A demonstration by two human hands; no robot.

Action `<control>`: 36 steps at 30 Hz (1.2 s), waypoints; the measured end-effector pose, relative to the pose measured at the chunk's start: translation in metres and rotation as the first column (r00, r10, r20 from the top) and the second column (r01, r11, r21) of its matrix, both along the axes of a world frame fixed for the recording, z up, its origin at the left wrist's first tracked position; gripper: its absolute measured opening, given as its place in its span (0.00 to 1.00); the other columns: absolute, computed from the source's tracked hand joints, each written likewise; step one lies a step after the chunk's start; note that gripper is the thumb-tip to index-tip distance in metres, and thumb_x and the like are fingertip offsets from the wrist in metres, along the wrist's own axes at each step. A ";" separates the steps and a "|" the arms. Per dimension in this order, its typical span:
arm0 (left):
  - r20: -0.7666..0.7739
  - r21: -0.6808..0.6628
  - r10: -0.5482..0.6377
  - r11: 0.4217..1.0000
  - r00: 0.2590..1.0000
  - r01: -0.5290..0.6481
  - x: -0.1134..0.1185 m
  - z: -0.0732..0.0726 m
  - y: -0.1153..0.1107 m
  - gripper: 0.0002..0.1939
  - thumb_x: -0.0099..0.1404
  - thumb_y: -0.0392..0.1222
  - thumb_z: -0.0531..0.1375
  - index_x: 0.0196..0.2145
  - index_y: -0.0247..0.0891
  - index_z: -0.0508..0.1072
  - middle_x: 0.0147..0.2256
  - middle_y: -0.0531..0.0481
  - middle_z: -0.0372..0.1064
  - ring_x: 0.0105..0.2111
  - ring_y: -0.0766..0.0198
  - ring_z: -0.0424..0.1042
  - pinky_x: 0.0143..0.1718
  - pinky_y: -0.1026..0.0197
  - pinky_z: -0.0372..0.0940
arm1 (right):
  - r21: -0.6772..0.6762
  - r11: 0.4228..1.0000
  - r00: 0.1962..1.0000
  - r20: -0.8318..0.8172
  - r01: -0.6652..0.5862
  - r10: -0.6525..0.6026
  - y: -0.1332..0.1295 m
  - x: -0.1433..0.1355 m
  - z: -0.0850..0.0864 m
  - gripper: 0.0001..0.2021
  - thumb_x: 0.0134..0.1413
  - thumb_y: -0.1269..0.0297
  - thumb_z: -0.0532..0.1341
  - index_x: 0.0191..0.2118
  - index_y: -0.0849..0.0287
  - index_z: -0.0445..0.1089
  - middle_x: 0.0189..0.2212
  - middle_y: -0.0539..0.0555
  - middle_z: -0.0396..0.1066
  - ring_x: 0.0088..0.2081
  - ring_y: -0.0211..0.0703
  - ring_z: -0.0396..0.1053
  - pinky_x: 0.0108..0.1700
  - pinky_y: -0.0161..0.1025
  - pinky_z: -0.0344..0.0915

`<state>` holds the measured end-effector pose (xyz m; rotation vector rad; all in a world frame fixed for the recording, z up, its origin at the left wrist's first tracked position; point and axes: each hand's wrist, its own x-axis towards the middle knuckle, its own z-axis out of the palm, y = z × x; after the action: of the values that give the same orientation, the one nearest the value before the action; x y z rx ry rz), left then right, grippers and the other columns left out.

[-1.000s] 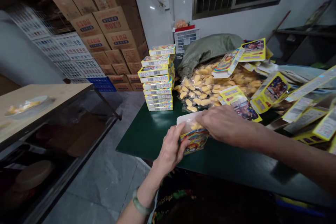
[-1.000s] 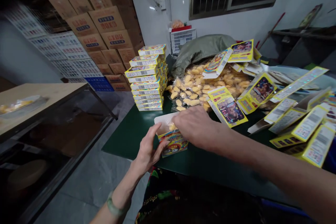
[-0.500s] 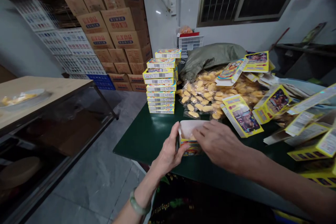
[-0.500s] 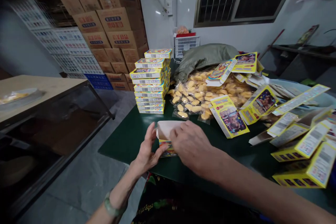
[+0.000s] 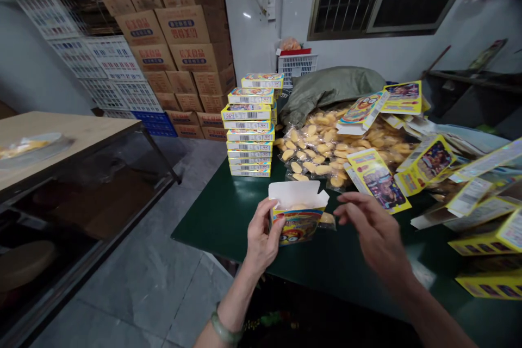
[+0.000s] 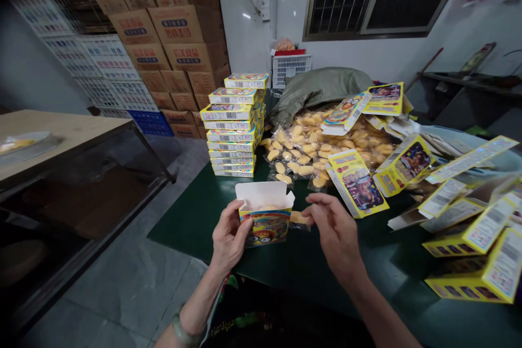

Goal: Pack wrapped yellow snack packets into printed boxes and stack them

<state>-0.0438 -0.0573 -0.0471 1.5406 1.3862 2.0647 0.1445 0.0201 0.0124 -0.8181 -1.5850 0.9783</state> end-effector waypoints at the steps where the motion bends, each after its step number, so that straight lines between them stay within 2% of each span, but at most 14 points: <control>1: -0.022 -0.001 0.008 1.000 1.000 -0.008 -0.001 0.002 0.000 0.16 0.62 0.37 0.59 0.49 0.39 0.68 0.48 0.42 0.67 0.47 0.60 0.69 0.47 0.61 0.66 | -0.193 0.974 0.992 -0.074 -0.117 0.104 0.006 -0.003 -0.005 0.12 0.55 0.56 0.60 0.41 0.58 0.68 0.26 0.51 0.69 0.24 0.37 0.66 0.25 0.35 0.64; 3: -0.041 0.012 0.041 0.999 0.998 -0.040 -0.002 0.009 -0.001 0.13 0.62 0.38 0.58 0.46 0.38 0.71 0.46 0.43 0.69 0.45 0.61 0.70 0.45 0.62 0.66 | -0.432 0.835 0.937 -0.236 -0.340 0.259 0.018 -0.012 -0.013 0.20 0.46 0.48 0.65 0.39 0.59 0.70 0.20 0.48 0.65 0.19 0.34 0.61 0.20 0.32 0.59; 5: -0.042 0.037 0.091 0.995 0.995 -0.090 0.000 0.018 -0.001 0.10 0.63 0.37 0.57 0.43 0.38 0.73 0.43 0.44 0.70 0.43 0.63 0.71 0.42 0.64 0.66 | -0.527 0.723 0.892 -0.324 -0.447 0.316 0.028 -0.021 -0.016 0.23 0.37 0.46 0.69 0.34 0.60 0.70 0.16 0.46 0.62 0.16 0.31 0.57 0.18 0.30 0.55; 8: -0.012 0.062 0.157 0.986 0.988 -0.156 0.006 0.029 0.001 0.06 0.64 0.36 0.56 0.35 0.38 0.74 0.40 0.46 0.72 0.40 0.65 0.72 0.41 0.65 0.65 | -0.544 0.667 0.861 -0.318 -0.509 0.398 0.034 -0.023 -0.013 0.22 0.32 0.48 0.71 0.28 0.61 0.69 0.15 0.45 0.61 0.15 0.28 0.55 0.17 0.28 0.55; 11: 0.130 0.048 0.126 0.990 0.983 -0.134 0.013 0.035 0.005 0.04 0.63 0.37 0.58 0.30 0.36 0.72 0.37 0.48 0.72 0.34 0.68 0.72 0.34 0.69 0.64 | -0.509 0.697 0.859 -0.214 -0.505 0.466 0.034 -0.017 -0.003 0.18 0.36 0.53 0.71 0.30 0.61 0.70 0.20 0.46 0.65 0.17 0.28 0.57 0.17 0.27 0.53; 13: 0.282 0.040 0.024 0.999 0.959 -0.037 0.015 0.037 0.007 0.04 0.64 0.39 0.58 0.37 0.39 0.70 0.37 0.49 0.72 0.30 0.70 0.71 0.30 0.69 0.64 | -0.469 0.737 0.863 -0.125 -0.486 0.490 0.031 -0.015 0.003 0.15 0.41 0.57 0.68 0.35 0.60 0.72 0.21 0.46 0.64 0.17 0.28 0.57 0.16 0.27 0.51; 15: 0.354 0.038 -0.086 0.996 0.931 0.077 0.016 0.038 0.007 0.10 0.65 0.39 0.56 0.45 0.42 0.66 0.40 0.48 0.72 0.32 0.68 0.72 0.32 0.66 0.66 | -0.399 0.778 0.865 -0.091 -0.485 0.493 0.028 -0.017 0.005 0.11 0.46 0.60 0.65 0.36 0.59 0.73 0.22 0.47 0.65 0.17 0.28 0.56 0.16 0.27 0.50; 17: 0.265 0.041 -0.164 0.986 0.950 0.159 0.013 0.040 0.006 0.09 0.66 0.38 0.54 0.44 0.42 0.69 0.41 0.48 0.72 0.39 0.64 0.72 0.39 0.61 0.67 | -0.317 0.811 0.871 -0.163 -0.492 0.464 0.024 -0.021 0.003 0.07 0.48 0.62 0.63 0.32 0.59 0.74 0.27 0.49 0.67 0.17 0.25 0.53 0.16 0.27 0.47; 20: 0.057 0.074 -0.163 0.985 0.985 0.158 0.010 0.038 0.003 0.12 0.67 0.36 0.51 0.34 0.40 0.75 0.41 0.47 0.71 0.43 0.61 0.70 0.44 0.58 0.65 | -0.253 0.828 0.848 -0.336 -0.501 0.411 0.019 -0.025 -0.006 0.05 0.48 0.64 0.62 0.27 0.59 0.73 0.34 0.51 0.67 0.17 0.24 0.49 0.17 0.28 0.44; 22: 0.037 0.084 -0.160 0.984 0.986 0.156 0.009 0.035 0.001 0.13 0.67 0.37 0.51 0.36 0.40 0.76 0.45 0.45 0.70 0.46 0.58 0.69 0.46 0.54 0.65 | -0.228 0.822 0.826 -0.374 -0.522 0.421 0.017 -0.024 -0.011 0.07 0.51 0.63 0.60 0.28 0.59 0.74 0.35 0.52 0.67 0.18 0.24 0.49 0.17 0.29 0.45; 26: 0.060 0.067 -0.226 0.973 0.972 0.222 0.010 0.034 -0.002 0.17 0.67 0.48 0.50 0.40 0.38 0.75 0.54 0.40 0.62 0.48 0.52 0.68 0.47 0.48 0.65 | -0.118 0.826 0.813 -0.302 -0.551 0.499 0.015 -0.020 -0.015 0.11 0.54 0.57 0.58 0.34 0.59 0.74 0.39 0.55 0.68 0.20 0.27 0.53 0.19 0.31 0.51; 31: -0.031 0.001 -0.110 0.994 0.993 0.110 0.011 0.048 -0.001 0.09 0.64 0.42 0.57 0.40 0.37 0.74 0.41 0.43 0.70 0.42 0.60 0.70 0.41 0.58 0.67 | -0.084 0.880 0.875 -0.181 -0.468 0.448 0.016 -0.017 -0.012 0.09 0.49 0.59 0.64 0.34 0.58 0.71 0.35 0.53 0.70 0.21 0.31 0.59 0.19 0.30 0.55; 34: 0.009 -0.036 -0.150 0.988 0.989 0.150 0.011 0.058 -0.001 0.11 0.62 0.41 0.59 0.42 0.37 0.72 0.38 0.45 0.71 0.39 0.62 0.71 0.39 0.62 0.67 | -0.113 0.902 0.908 -0.090 -0.417 0.408 0.013 -0.015 -0.008 0.09 0.51 0.60 0.62 0.36 0.58 0.70 0.33 0.52 0.71 0.20 0.30 0.59 0.19 0.31 0.58; 36: 0.004 -0.068 -0.175 0.982 0.985 0.175 0.010 0.062 -0.001 0.09 0.62 0.41 0.59 0.40 0.37 0.72 0.37 0.45 0.70 0.38 0.63 0.71 0.39 0.63 0.67 | -0.087 0.925 0.929 -0.050 -0.369 0.366 0.009 -0.014 -0.005 0.08 0.53 0.60 0.61 0.36 0.58 0.68 0.30 0.51 0.71 0.19 0.30 0.59 0.19 0.31 0.58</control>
<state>-0.0343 -0.0583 0.0144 1.5760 1.2590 1.8937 0.1308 0.0296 0.0076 -0.5724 -1.7091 1.3371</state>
